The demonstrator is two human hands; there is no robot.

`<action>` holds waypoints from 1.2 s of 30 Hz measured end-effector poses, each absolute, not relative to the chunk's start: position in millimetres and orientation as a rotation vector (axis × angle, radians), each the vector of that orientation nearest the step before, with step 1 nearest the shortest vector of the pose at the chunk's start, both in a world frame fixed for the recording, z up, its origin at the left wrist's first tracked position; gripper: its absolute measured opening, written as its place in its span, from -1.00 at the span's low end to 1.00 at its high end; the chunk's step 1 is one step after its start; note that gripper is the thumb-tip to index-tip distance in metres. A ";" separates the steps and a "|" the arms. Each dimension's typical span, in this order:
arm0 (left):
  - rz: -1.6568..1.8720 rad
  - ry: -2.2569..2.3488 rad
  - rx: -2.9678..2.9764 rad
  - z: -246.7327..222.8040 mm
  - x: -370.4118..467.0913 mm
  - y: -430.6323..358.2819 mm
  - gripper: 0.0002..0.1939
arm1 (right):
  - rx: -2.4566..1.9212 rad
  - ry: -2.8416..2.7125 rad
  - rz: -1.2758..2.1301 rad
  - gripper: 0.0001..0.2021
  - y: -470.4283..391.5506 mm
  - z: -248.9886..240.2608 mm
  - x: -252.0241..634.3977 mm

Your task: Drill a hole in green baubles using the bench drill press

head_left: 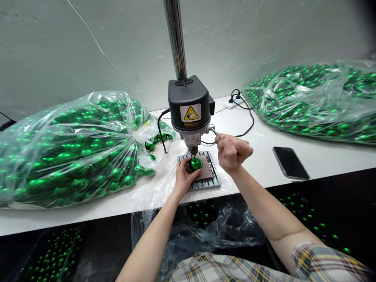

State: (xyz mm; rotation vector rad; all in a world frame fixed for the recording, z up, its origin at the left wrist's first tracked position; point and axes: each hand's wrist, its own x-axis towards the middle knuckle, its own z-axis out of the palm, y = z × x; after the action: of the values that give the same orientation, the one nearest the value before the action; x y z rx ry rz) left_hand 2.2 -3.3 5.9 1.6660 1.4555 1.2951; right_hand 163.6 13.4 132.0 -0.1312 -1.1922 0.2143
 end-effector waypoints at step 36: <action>1.566 1.752 1.502 103.5 -133.2 25.2 -0.50 | -0.394 -1.045 0.602 -0.51 24.2 211.8 162.3</action>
State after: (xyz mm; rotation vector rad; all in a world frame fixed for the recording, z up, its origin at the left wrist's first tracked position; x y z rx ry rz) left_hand -133.2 25.2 103.5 1.5023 1.7518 1.5657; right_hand 162.3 24.2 211.8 -0.3940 -1.0447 0.6024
